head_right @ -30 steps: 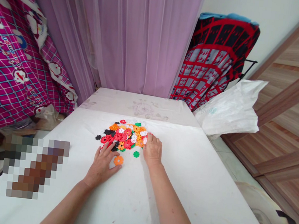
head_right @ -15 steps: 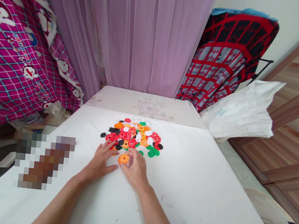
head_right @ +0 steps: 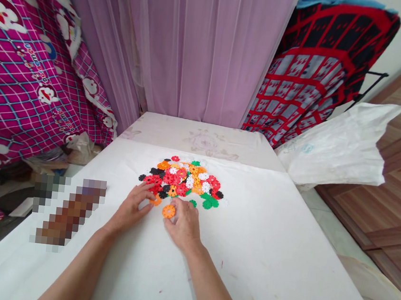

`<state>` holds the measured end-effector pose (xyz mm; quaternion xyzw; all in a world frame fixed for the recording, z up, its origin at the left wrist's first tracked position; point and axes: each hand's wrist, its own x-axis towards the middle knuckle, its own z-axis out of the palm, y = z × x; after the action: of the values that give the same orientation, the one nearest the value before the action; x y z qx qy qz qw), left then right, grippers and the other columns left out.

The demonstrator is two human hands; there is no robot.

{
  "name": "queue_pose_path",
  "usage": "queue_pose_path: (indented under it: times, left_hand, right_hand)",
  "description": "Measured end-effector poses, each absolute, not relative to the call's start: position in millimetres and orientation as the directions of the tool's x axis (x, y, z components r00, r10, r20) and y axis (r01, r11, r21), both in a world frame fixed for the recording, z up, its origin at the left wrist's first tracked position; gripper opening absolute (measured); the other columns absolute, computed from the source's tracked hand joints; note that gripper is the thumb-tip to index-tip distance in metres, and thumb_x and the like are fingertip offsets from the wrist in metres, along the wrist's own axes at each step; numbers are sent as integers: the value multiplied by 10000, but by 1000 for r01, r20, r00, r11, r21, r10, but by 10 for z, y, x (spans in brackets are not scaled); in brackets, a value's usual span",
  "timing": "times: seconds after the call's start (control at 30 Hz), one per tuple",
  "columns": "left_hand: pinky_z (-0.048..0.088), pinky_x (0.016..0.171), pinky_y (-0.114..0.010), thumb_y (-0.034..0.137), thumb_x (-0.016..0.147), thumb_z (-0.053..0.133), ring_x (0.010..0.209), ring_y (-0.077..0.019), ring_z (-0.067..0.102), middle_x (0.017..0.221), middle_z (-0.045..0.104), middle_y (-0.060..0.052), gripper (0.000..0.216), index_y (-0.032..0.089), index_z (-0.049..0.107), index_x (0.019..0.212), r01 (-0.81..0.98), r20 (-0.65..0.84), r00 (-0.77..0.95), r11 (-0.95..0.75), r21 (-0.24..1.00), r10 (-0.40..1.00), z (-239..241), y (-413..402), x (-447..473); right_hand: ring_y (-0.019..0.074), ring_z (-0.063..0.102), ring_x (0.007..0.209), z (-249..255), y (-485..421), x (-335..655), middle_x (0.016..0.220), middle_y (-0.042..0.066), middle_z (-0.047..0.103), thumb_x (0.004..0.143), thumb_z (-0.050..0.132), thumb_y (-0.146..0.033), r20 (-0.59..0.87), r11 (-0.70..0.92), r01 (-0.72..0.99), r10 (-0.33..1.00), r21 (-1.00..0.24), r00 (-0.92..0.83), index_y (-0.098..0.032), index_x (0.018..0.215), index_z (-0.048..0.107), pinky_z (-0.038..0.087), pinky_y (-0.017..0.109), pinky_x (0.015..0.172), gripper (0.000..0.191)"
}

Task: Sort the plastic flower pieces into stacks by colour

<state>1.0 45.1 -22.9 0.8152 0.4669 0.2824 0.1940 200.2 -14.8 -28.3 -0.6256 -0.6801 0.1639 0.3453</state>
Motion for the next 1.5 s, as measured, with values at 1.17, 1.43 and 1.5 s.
queue_pose_path:
  times: [1.17,1.43,1.5]
  left_hand:
    - [172,1163,-642,341,758,685,1411,-362,343,1455,500,-94,210,256,709,949,866,281,339,-415,279,898,-44,374,138]
    - [185,1143,-662,415,736,725,1410,-370,343,1494,451,-127,375,256,676,1072,873,238,330,-391,291,913,-78,372,141]
    - [187,1141,-662,378,752,710,1404,-361,357,1472,482,-110,292,261,684,1018,877,237,318,-380,295,918,-77,380,153]
  right_hand:
    - [221,619,988,-336,-125,2028,1064,35,706,712,614,-187,316,190,741,948,-644,32,-235,1079,612,446,388,898,370]
    - [231,609,1005,-330,-136,2045,1084,37,703,709,622,-169,320,211,759,948,-616,-3,-232,1118,595,446,386,898,415]
    - [239,598,1009,-326,-131,2032,1092,41,698,711,627,-170,324,219,776,946,-592,-20,-229,1128,593,439,396,902,422]
